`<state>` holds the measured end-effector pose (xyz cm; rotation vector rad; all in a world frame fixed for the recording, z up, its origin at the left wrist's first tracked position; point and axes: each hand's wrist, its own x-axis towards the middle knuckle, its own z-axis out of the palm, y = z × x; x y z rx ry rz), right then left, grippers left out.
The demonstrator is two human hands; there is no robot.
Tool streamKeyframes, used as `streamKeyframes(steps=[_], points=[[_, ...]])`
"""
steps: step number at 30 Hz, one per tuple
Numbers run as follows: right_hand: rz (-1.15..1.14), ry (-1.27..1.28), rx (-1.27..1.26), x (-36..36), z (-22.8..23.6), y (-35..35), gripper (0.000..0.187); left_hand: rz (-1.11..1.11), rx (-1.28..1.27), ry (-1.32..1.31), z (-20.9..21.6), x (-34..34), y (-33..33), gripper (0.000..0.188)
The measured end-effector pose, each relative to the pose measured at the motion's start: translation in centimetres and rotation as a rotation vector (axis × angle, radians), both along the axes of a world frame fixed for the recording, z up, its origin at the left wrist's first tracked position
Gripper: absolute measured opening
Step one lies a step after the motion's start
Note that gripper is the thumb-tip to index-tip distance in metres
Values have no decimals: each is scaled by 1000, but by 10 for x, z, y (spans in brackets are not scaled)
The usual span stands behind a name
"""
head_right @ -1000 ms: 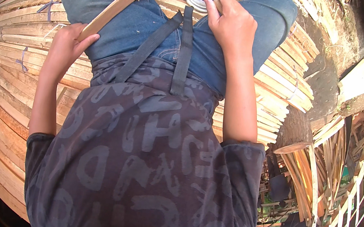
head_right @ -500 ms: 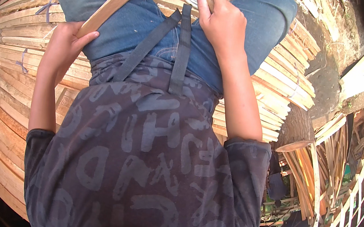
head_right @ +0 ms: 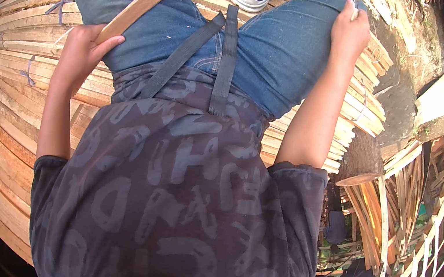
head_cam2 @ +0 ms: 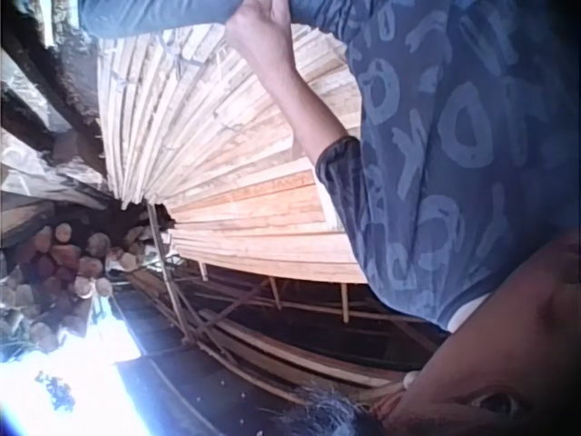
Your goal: The person sits on a stack of wooden planks and uses a curved knife to shave thin strips from a long, thin piece of wood held between their legs. They repeatedly scrape the knife along the wood to remove bark and smooth the surface.
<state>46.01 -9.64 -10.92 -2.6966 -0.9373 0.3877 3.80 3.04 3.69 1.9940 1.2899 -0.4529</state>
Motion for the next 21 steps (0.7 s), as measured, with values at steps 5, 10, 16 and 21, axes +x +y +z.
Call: streamKeyframes(steps=[5,10,16,21], points=[[-86,29,3,62,17,-51,43,67,-61,9,1,5,0,40],[-98,214,213,14,12,-53,39,-27,47,47,1,11,-1,41],[57,290,399,-52,33,-20,33,-242,325,-48,-5,-4,-16,29],[139,359,425,-57,51,-13,28,-218,417,53,2,-9,-34,19]])
